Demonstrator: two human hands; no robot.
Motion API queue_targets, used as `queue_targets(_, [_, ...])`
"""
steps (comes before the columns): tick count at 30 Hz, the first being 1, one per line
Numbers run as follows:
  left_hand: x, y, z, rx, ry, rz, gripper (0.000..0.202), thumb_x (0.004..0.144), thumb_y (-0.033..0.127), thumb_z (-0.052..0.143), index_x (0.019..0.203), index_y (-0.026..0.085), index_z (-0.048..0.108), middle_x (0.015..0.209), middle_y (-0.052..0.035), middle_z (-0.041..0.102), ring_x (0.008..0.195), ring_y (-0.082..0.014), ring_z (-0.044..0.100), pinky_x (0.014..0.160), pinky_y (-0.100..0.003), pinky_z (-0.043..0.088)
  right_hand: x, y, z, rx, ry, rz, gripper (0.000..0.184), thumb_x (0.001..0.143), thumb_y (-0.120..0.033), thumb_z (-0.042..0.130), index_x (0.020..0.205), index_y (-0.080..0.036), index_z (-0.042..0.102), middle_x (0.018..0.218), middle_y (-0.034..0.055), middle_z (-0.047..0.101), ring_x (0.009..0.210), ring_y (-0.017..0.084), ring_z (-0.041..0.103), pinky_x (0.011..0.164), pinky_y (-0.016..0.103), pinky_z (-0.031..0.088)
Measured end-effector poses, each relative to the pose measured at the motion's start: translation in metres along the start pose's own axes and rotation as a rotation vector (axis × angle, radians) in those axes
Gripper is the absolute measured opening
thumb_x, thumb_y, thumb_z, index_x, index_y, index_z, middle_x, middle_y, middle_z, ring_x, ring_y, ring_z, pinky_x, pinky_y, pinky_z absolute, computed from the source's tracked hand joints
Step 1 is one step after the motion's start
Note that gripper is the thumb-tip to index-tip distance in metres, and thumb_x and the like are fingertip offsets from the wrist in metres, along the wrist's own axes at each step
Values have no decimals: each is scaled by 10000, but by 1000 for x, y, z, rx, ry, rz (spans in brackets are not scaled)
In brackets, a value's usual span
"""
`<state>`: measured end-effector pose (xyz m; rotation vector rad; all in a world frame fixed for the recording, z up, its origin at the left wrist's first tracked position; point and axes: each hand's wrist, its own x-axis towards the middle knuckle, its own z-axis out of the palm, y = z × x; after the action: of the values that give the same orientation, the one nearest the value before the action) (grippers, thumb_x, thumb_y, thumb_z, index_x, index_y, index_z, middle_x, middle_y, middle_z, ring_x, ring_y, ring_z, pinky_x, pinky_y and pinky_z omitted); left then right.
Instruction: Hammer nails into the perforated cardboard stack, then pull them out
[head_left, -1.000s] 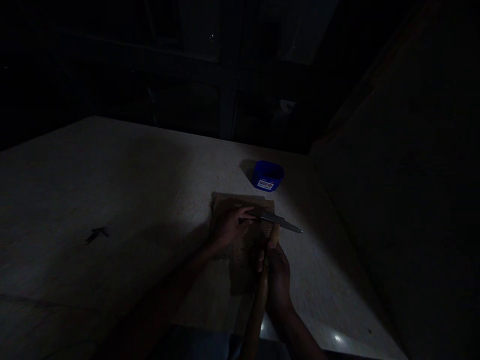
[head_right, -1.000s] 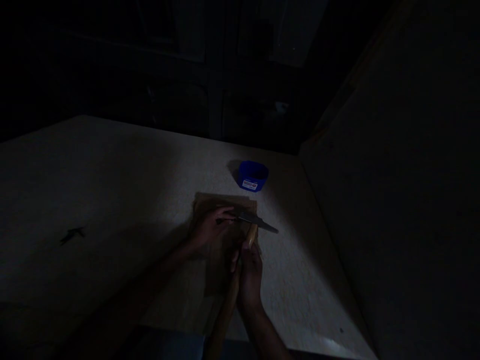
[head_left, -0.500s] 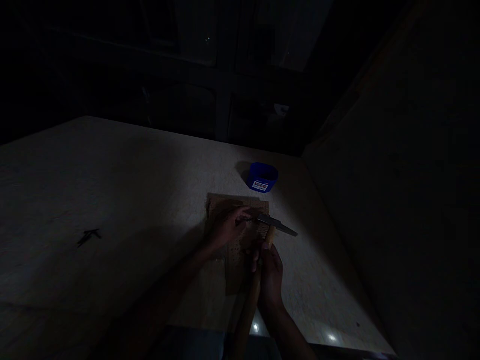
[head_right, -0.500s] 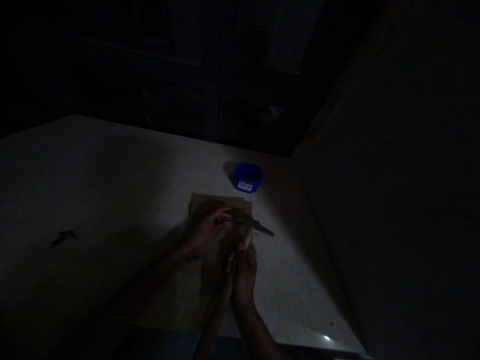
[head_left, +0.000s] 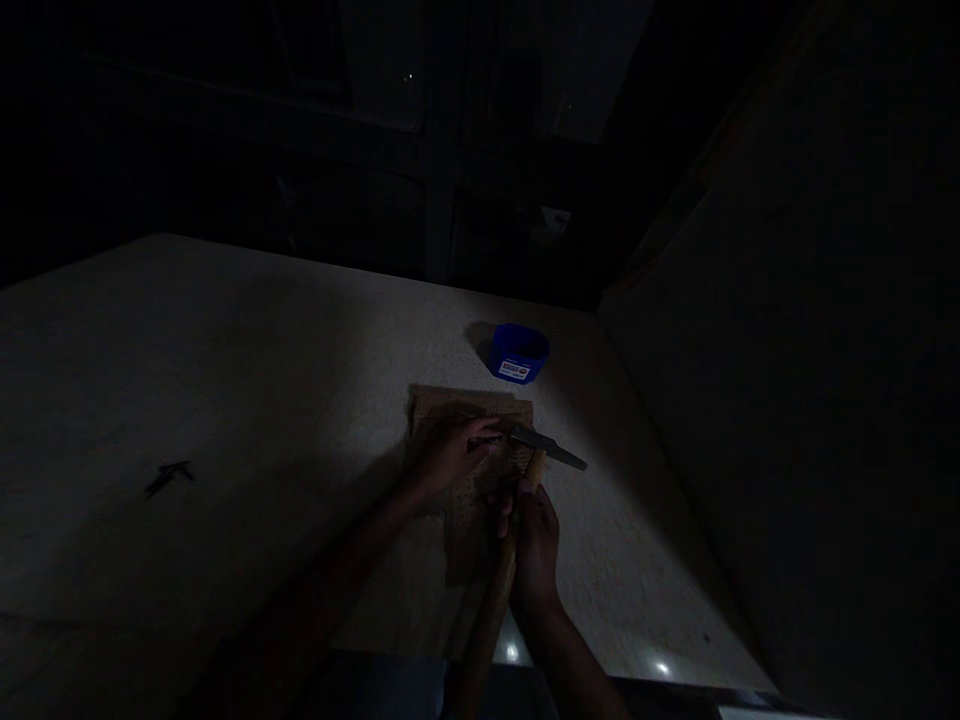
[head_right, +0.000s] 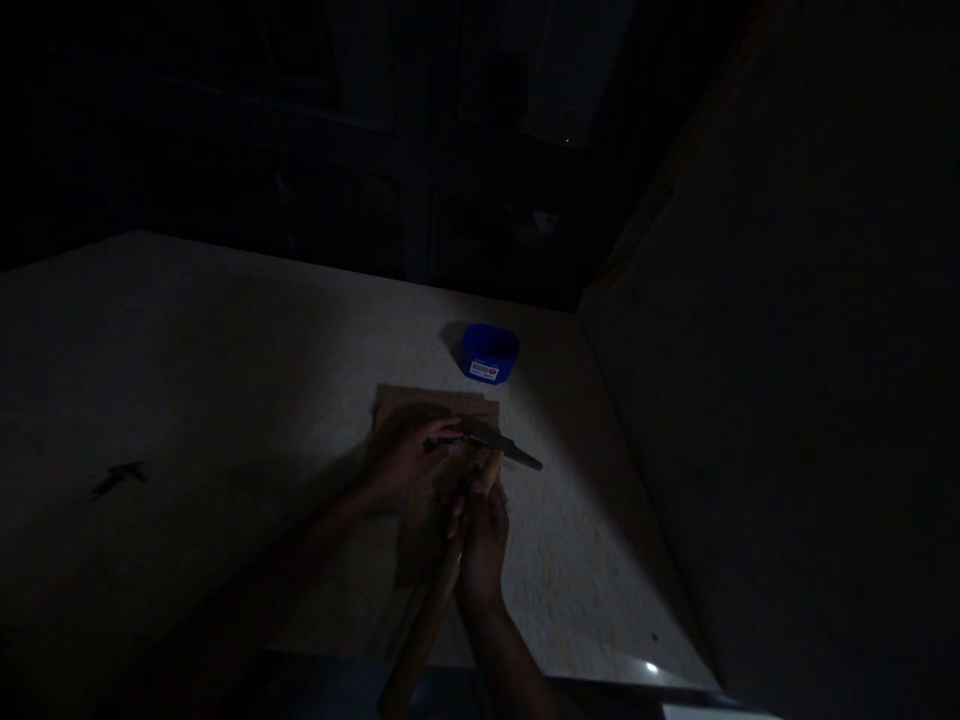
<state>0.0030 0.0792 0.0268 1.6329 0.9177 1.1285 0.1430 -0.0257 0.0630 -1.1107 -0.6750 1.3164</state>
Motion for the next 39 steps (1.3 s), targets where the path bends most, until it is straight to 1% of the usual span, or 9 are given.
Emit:
queue_targets(8, [-1,5,-1,72,13,11,490,876,163,623,1360,220,571,1246,-114,720,1153,-232,688,981,-404,560,0,1,0,11,8,0,375,886,-544,656,748,-208,563,521,-55,518,493,128,511,519,232,405])
queue_targets(13, [-6,26,-18,390,50,141,470,891,203,626,1356,253,589,1253,-75,716,1145,-223,678,1012,-405,541,2,-1,-2,0,18,22,356,876,-534,655,747,-213,572,505,-46,525,591,175,616,574,252,449])
queue_targets(18, [-29,50,-36,568,362,214,340,927,250,599,1265,238,639,1159,-72,736,1082,-206,682,980,-378,546,3,-6,-11,-12,1,15,387,847,-558,670,708,-212,568,512,-36,531,678,196,650,599,254,459])
queue_targets(22, [-67,46,-56,691,605,162,243,941,238,551,1148,236,678,1043,-60,745,955,-178,698,889,-338,567,2,-12,-18,34,-39,18,371,827,-534,698,706,-208,569,516,-45,522,609,163,605,597,248,466])
queue_targets(27, [-137,39,-119,983,800,-54,305,910,257,511,1158,191,676,1107,-108,730,1028,-239,681,935,-406,551,2,-16,-25,89,-81,19,312,829,-456,710,705,-208,568,523,-44,513,599,159,600,598,258,501])
queue_targets(30, [-181,45,-166,1223,867,-325,389,865,260,527,1209,134,662,1203,-159,698,1127,-303,636,1013,-458,495,1,-18,-26,150,-107,47,274,817,-413,729,731,-206,571,534,-64,501,508,119,533,553,242,503])
queue_targets(33, [-215,52,-202,1355,883,-629,406,892,269,481,1214,115,674,1212,-176,690,1116,-311,629,969,-439,502,-1,-21,-24,192,-119,56,245,781,-378,765,781,-197,601,567,-74,521,476,86,487,556,222,517])
queue_targets(36, [-234,56,-218,1400,842,-806,403,936,286,439,1197,132,705,1180,-176,698,1087,-304,636,913,-403,514,-4,-25,-20,209,-119,68,272,723,-363,805,785,-190,605,588,-76,533,468,76,472,535,217,520])
queue_targets(39, [-239,57,-222,1379,826,-824,364,945,289,444,1126,194,746,1162,-133,711,1079,-279,638,889,-363,515,-4,-26,-18,243,-134,102,289,681,-333,827,784,-194,595,581,-80,524,458,76,457,512,225,521])
